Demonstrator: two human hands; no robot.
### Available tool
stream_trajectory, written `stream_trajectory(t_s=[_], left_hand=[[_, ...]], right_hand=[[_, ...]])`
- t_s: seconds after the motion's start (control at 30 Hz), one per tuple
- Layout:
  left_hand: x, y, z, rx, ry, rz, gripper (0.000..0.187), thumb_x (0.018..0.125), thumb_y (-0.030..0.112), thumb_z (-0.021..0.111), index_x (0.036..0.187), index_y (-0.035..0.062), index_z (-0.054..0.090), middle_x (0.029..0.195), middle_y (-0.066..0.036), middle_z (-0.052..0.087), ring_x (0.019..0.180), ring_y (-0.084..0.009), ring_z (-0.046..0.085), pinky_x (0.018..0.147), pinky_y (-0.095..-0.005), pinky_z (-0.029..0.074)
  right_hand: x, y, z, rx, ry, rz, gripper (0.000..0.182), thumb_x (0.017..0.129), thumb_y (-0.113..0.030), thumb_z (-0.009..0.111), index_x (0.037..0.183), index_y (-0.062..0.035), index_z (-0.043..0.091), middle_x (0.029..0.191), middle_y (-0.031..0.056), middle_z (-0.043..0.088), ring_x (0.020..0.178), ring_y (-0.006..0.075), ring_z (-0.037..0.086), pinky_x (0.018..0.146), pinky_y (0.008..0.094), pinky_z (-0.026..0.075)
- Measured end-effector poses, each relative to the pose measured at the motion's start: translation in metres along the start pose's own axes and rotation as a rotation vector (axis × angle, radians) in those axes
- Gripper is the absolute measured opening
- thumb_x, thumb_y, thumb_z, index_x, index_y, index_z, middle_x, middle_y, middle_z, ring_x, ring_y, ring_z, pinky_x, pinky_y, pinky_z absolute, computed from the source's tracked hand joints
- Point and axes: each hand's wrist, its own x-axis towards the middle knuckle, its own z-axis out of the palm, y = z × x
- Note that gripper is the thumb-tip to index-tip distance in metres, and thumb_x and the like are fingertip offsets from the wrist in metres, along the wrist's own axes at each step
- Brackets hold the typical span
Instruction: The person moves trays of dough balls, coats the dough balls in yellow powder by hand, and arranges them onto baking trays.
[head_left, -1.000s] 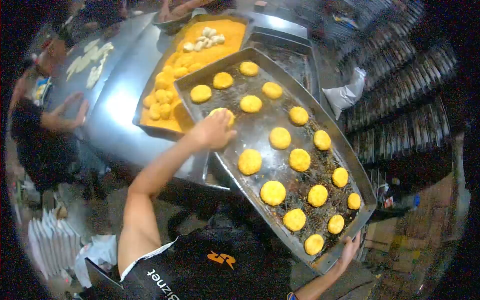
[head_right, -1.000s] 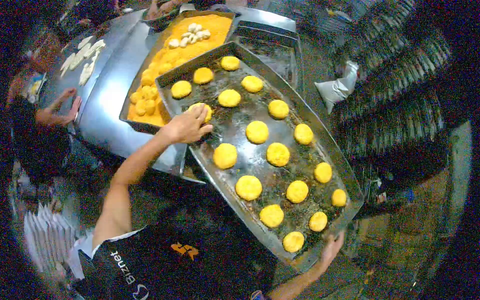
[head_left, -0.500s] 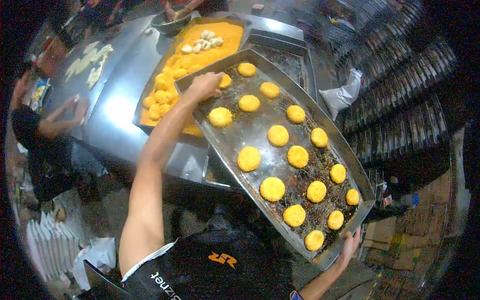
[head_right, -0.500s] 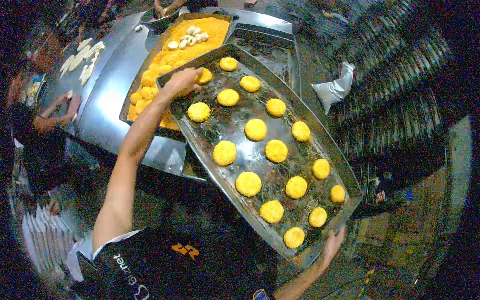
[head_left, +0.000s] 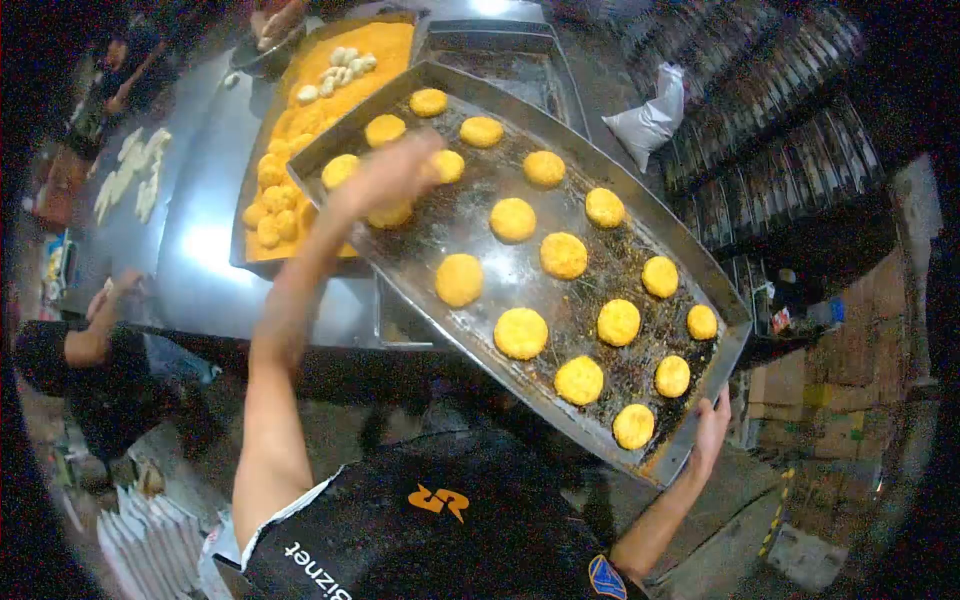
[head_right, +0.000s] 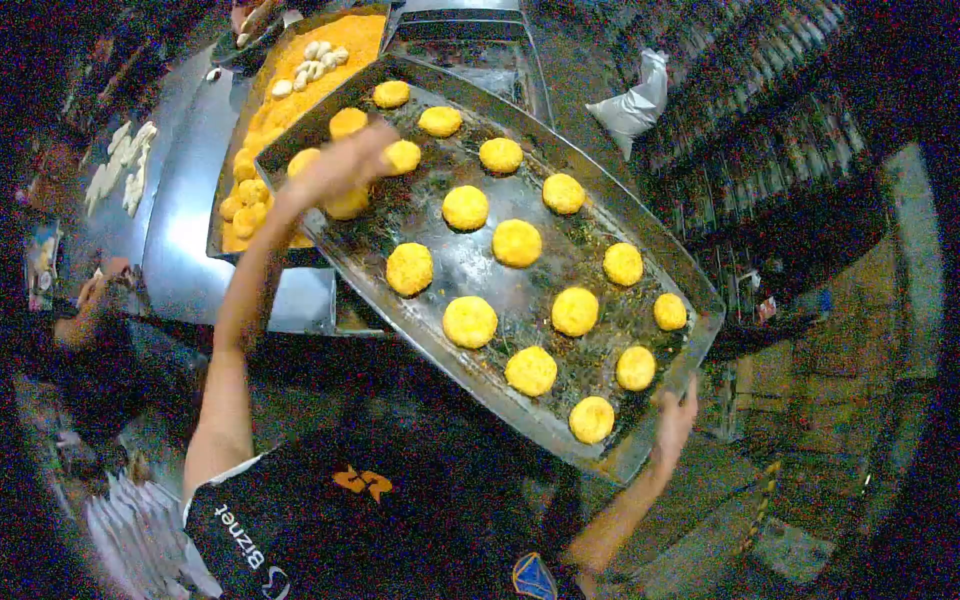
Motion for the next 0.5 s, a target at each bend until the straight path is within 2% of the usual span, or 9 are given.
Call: stream_trajectory(t_s=[0.03, 0.1, 0.17, 0.23, 0.3, 0.33, 0.37, 0.47, 0.5], left_hand=[[-0.034, 0.045, 0.006, -0.083, -0.116, 0.082, 0.053, 0.099, 0.043, 0.032, 0.13, 0.0037, 0.049, 0.143, -0.017, 0.041, 0.13, -0.0315, 0.041, 0.107, -0.0447, 0.034], [-0.087, 0.105, 0.027, 0.393, -0.378, 0.331, 0.057, 0.1, 0.046, 0.028, 0.138, 0.0063, 0.043, 0.148, -0.016, 0.035, 0.137, -0.0276, 0.033, 0.111, -0.0505, 0.027], [-0.106, 0.116, 0.064, 0.171, -0.064, 0.034, 0.059, 0.1, 0.048, 0.026, 0.141, 0.0076, 0.039, 0.149, -0.015, 0.033, 0.139, -0.0261, 0.031, 0.112, -0.0545, 0.022], [-0.097, 0.116, 0.055, 0.168, -0.133, 0.006, 0.063, 0.098, 0.052, 0.028, 0.142, 0.0074, 0.038, 0.15, -0.016, 0.032, 0.139, -0.0274, 0.031, 0.112, -0.0539, 0.021], [-0.078, 0.126, 0.036, 0.255, -0.268, -0.01, 0.068, 0.095, 0.059, 0.033, 0.14, 0.0085, 0.041, 0.148, -0.016, 0.035, 0.137, -0.0288, 0.034, 0.112, -0.0546, 0.022], [-0.08, 0.128, 0.042, 0.266, -0.061, 0.084, 0.067, 0.089, 0.056, 0.051, 0.136, 0.0091, 0.045, 0.143, -0.017, 0.042, 0.132, -0.0297, 0.041, 0.11, -0.0528, 0.028], [-0.08, 0.122, 0.049, 0.259, -0.051, 0.084, 0.067, 0.089, 0.056, 0.051, 0.136, 0.0091, 0.045, 0.143, -0.017, 0.042, 0.132, -0.0297, 0.041, 0.11, -0.0528, 0.028], [-0.075, 0.121, 0.045, -0.027, -0.285, -0.142, 0.064, 0.079, 0.031, 0.071, 0.133, 0.0071, 0.047, 0.138, -0.019, 0.045, 0.127, -0.035, 0.045, 0.103, -0.0433, 0.041], [-0.071, 0.121, 0.046, -0.018, -0.29, -0.132, 0.064, 0.079, 0.031, 0.071, 0.133, 0.0071, 0.047, 0.138, -0.019, 0.045, 0.127, -0.035, 0.045, 0.103, -0.0433, 0.041]], right_hand=[[-0.003, -0.009, -0.001, -0.011, -0.027, 0.078, 0.059, 0.08, -0.003, 0.049, 0.138, -0.0008, 0.043, 0.117, 0.0074, 0.058, 0.086, 0.0149, 0.052, 0.076, 0.0256, 0.044], [-0.003, -0.015, 0.0, -0.024, -0.042, 0.156, 0.06, 0.08, -0.003, 0.049, 0.139, -0.0005, 0.042, 0.121, 0.0082, 0.057, 0.089, 0.0157, 0.053, 0.079, 0.0261, 0.044], [-0.005, -0.015, 0.003, -0.055, 0.005, 0.033, 0.059, 0.079, -0.003, 0.049, 0.137, 0.0007, 0.043, 0.119, 0.0074, 0.058, 0.088, 0.0157, 0.053, 0.08, 0.0274, 0.044], [-0.005, -0.014, 0.006, -0.023, 0.002, 0.042, 0.059, 0.078, -0.002, 0.049, 0.137, 0.0008, 0.044, 0.119, 0.007, 0.057, 0.089, 0.016, 0.053, 0.081, 0.0279, 0.044], [-0.003, -0.006, 0.001, -0.005, -0.005, 0.038, 0.059, 0.078, -0.002, 0.05, 0.136, 0.0009, 0.044, 0.12, 0.0066, 0.057, 0.09, 0.0164, 0.053, 0.082, 0.0283, 0.044], [0.0, 0.009, -0.003, -0.045, -0.001, -0.002, 0.058, 0.078, -0.001, 0.05, 0.136, 0.0007, 0.045, 0.119, 0.0064, 0.057, 0.092, 0.0166, 0.053, 0.084, 0.0283, 0.044], [0.003, 0.006, -0.003, -0.083, 0.003, -0.048, 0.058, 0.078, -0.001, 0.05, 0.136, 0.0006, 0.045, 0.119, 0.0061, 0.058, 0.094, 0.0168, 0.053, 0.085, 0.0283, 0.043], [0.001, 0.003, -0.002, -0.013, -0.023, -0.04, 0.057, 0.077, -0.001, 0.05, 0.134, 0.0005, 0.046, 0.116, 0.007, 0.059, 0.101, 0.0183, 0.053, 0.091, 0.0285, 0.041], [0.0, 0.002, -0.001, -0.043, -0.007, -0.022, 0.058, 0.077, -0.001, 0.049, 0.135, 0.0002, 0.046, 0.116, 0.0067, 0.059, 0.101, 0.0183, 0.053, 0.09, 0.0284, 0.041]])
